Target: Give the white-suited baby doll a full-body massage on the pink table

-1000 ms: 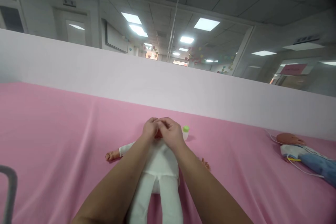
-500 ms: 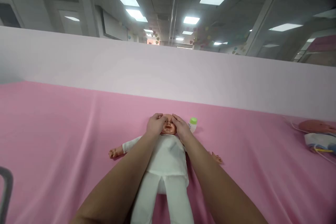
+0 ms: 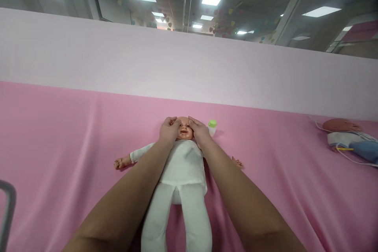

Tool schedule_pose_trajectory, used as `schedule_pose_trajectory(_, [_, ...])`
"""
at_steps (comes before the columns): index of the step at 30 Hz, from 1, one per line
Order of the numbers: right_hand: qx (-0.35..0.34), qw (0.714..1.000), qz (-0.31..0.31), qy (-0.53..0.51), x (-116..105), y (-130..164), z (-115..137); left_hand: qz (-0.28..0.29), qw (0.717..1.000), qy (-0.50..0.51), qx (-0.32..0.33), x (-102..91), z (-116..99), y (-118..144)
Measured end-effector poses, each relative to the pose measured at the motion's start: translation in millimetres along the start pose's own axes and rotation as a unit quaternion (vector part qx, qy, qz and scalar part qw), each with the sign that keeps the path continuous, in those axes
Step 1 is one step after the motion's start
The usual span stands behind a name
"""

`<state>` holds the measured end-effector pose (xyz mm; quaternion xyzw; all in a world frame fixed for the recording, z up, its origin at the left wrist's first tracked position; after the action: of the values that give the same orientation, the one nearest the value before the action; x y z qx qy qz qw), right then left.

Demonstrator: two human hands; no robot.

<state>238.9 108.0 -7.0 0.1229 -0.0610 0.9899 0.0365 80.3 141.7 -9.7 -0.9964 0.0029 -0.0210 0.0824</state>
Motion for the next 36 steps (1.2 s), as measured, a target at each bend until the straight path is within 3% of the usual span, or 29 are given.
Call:
schedule_pose_trajectory(7, [0.033,0.998,0.022,-0.041,-10,2,-8,0.041,0.991,0.121,-0.035,1.9,1,5])
schedule_pose_trajectory(13, [-0.004,0.999,0.049,-0.016,-5,6,0,0.051,0.996,0.068,-0.010,0.1,2,8])
schedule_pose_trajectory(19, [-0.023,1.000,0.004,-0.002,-2,6,3,0.033,0.999,0.028,-0.014,0.8,0,7])
schedule_pose_trajectory(29, [-0.001,0.999,0.008,-0.038,-7,0,-8,0.030,0.990,0.130,-0.053,-0.2,3,3])
schedule_pose_trajectory(36, [0.020,0.998,0.022,-0.050,-10,7,-4,0.067,0.989,0.132,-0.020,2.7,-1,9])
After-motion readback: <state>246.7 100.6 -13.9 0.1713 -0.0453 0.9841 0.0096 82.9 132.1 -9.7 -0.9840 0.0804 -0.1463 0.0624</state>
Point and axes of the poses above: each hand's wrist, its own y-axis away from the middle knuckle, its own x-axis out of the palm, z = x × y, the point moved 5 cm from there along -y, towards the middle knuckle, and after that the axes turned 8 degrees about z, right-handed, at the moved point
